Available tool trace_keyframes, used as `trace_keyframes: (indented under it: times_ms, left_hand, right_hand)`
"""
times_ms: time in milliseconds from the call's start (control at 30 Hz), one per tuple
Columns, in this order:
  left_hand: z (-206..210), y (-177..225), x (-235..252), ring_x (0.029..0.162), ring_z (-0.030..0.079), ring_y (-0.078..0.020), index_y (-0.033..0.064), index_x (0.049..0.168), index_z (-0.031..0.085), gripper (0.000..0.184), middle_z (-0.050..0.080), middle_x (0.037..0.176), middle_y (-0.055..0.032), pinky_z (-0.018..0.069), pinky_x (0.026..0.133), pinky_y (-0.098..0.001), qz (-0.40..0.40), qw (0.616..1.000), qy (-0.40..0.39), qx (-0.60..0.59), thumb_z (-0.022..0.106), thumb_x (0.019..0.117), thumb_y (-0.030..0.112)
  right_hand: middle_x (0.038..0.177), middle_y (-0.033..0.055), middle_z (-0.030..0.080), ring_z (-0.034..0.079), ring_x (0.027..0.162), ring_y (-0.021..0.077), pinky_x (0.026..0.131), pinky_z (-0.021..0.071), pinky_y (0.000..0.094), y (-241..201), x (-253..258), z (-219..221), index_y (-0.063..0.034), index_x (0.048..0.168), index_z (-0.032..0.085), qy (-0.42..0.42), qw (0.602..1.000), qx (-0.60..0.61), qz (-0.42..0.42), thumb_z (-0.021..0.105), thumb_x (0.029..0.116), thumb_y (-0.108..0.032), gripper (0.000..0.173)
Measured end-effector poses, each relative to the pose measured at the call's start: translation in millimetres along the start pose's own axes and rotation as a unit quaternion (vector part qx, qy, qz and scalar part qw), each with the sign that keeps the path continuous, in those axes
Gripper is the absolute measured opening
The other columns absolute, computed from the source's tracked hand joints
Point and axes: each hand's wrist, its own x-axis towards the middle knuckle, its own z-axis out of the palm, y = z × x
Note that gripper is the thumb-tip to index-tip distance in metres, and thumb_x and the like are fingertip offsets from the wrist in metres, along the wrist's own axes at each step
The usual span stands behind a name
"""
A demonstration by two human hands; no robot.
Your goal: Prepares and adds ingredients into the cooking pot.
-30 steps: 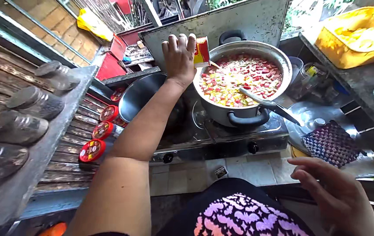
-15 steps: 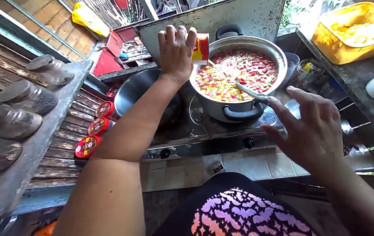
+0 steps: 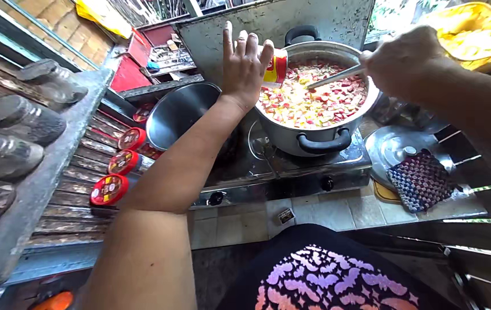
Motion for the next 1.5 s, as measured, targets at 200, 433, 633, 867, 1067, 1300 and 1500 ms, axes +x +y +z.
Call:
trace_keyframes:
  times_ms: [200,433,633,867,1067,1300,1500]
  left_hand:
    - [-4,-2,-2,0.132,0.05,-0.0515,0.0067,0.14,0.055,0.052,0.056,0.135,-0.0302,0.0249,0.113,-0.0729,0.009,0.999,0.023,-0.035,0.061,0.0904,-0.007]
    - [5,-9,0,0.129,0.052,-0.0501,0.0083,0.139,0.056,0.047,0.056,0.134,-0.0301,0.036,0.107,-0.0641,0.008,0.999,0.04,-0.015,0.057,0.0931,-0.005]
    - [4,-11,2,0.128,0.053,-0.048,0.0094,0.139,0.055,0.049,0.057,0.134,-0.0286,0.0372,0.106,-0.0621,0.014,0.999,0.04,-0.01,0.059,0.0924,-0.005]
    - [-2,-9,1,0.125,0.056,-0.048,0.0078,0.135,0.057,0.046,0.059,0.13,-0.0285,0.0399,0.103,-0.0614,0.027,0.997,0.067,-0.016,0.062,0.0914,-0.003]
    - [0,-7,1,0.126,0.055,-0.048,0.0085,0.136,0.057,0.048,0.058,0.132,-0.0281,0.0392,0.104,-0.0617,0.025,0.997,0.066,-0.026,0.062,0.0904,-0.004]
    - [-5,-9,2,0.128,0.054,-0.0473,0.0107,0.139,0.055,0.056,0.057,0.134,-0.0273,0.0377,0.106,-0.0612,0.007,0.998,0.057,-0.024,0.068,0.0864,-0.002]
    - [-14,-11,1,0.128,0.054,-0.0481,0.0094,0.139,0.055,0.055,0.057,0.134,-0.0285,0.0359,0.109,-0.0616,0.001,0.998,0.059,-0.036,0.068,0.0869,-0.003]
  right_hand:
    - [0.123,0.0343,0.061,0.056,0.12,0.0543,0.099,0.0424,0.0629,-21,13,-36,0.002,0.131,0.061,-0.101,0.994,0.006,-0.048,0.046,0.1036,0.002,0.032]
    - [0.093,0.0326,0.062,0.062,0.086,0.0544,0.081,0.0466,0.0661,32,8,-7,0.003,0.109,0.063,0.023,0.993,-0.057,-0.106,0.056,0.0955,0.008,0.016]
    - [0.065,0.0145,0.06,0.065,0.066,0.0395,0.053,0.0459,0.0566,62,-1,-36,-0.01,0.075,0.066,-0.085,0.989,-0.1,-0.062,0.06,0.0977,-0.025,0.028]
    - [0.064,0.0081,0.063,0.064,0.065,0.03,0.058,0.0475,0.0555,75,24,-22,-0.016,0.073,0.074,-0.206,0.976,0.029,-0.07,0.077,0.0927,-0.033,0.026]
    - [0.073,0.0053,0.069,0.07,0.078,0.0301,0.069,0.0534,0.0639,72,24,54,-0.0248,0.083,0.077,-0.261,0.958,0.112,-0.045,0.059,0.0971,-0.061,0.043]
    - [0.063,0.0072,0.065,0.061,0.05,0.0221,0.051,0.0549,0.0476,79,10,65,-0.02,0.091,0.077,-0.28,0.908,0.296,0.096,0.061,0.0977,-0.058,0.041]
    - [0.07,0.0114,0.058,0.052,0.059,0.0196,0.06,0.0476,0.0392,45,-7,-15,-0.0007,0.106,0.074,-0.292,0.874,0.336,0.194,0.055,0.1066,-0.032,0.036]
